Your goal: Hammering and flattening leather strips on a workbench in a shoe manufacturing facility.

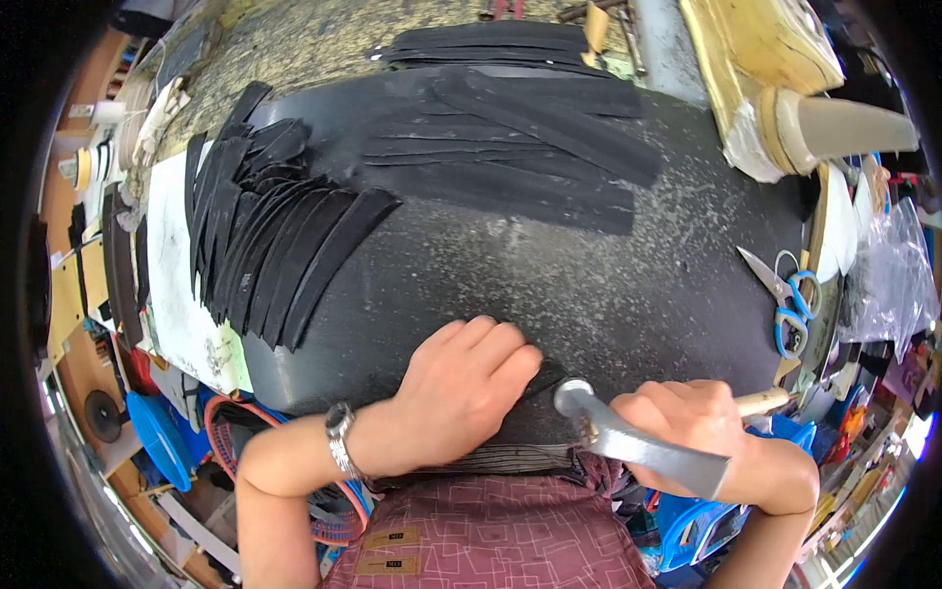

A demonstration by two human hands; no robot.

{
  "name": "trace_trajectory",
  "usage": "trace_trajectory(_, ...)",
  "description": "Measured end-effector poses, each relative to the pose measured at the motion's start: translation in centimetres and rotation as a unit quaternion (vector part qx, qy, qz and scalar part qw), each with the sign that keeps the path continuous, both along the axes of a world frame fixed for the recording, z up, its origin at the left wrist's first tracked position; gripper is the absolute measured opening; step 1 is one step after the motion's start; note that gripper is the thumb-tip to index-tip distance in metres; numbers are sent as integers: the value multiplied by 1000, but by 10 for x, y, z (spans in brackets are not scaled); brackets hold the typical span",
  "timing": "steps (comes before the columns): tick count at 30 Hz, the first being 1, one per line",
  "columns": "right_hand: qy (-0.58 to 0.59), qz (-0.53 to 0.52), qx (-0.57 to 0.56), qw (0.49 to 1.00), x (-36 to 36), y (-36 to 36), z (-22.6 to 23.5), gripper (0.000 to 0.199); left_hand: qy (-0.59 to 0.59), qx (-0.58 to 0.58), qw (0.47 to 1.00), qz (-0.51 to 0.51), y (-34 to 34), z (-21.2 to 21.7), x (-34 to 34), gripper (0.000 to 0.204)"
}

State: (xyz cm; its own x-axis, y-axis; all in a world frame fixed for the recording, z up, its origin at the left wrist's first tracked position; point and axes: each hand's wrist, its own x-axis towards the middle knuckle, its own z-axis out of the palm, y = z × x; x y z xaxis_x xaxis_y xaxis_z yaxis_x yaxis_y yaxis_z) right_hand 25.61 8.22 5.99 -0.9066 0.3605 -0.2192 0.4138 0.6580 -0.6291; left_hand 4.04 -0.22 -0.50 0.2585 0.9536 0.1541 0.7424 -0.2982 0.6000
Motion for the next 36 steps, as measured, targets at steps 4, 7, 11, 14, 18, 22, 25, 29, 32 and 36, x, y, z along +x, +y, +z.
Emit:
trace_trajectory(4,-37,-77,77,993,29,-8,18,29,11,74,976,-203,33,-6,16,8)
trace_trajectory(7,-61,-41,72,995,44,-18,7,30,-3,69,956,-285,43,-4,19,13)
trace_trajectory(11,-13,-71,70,995,47,-19,-6,27,-58,54,974,-212,34,-10,10,32)
trace_trajectory(14,20,-81,102,991,43,-9,-2,26,12,137,954,-267,31,-5,9,34)
trace_trajectory(18,-2,-12,146,989,35,-8,-5,26,162,232,908,-309,26,1,17,30)
trace_trajectory(22,46,-42,187,980,28,-5,-2,23,191,240,893,-330,24,1,15,32)
trace_trajectory(25,-23,-7,182,983,25,-7,-3,22,-1,80,963,-259,25,-3,2,34)
trace_trajectory(29,-1,12,184,983,21,-7,-3,24,177,180,929,-272,10,5,8,34)
trace_trajectory(32,-11,38,187,982,20,-3,-5,24,106,128,951,-259,11,3,-4,35)
trace_trajectory(36,27,19,182,983,10,-5,-7,23,129,123,950,-255,1,5,-4,35)
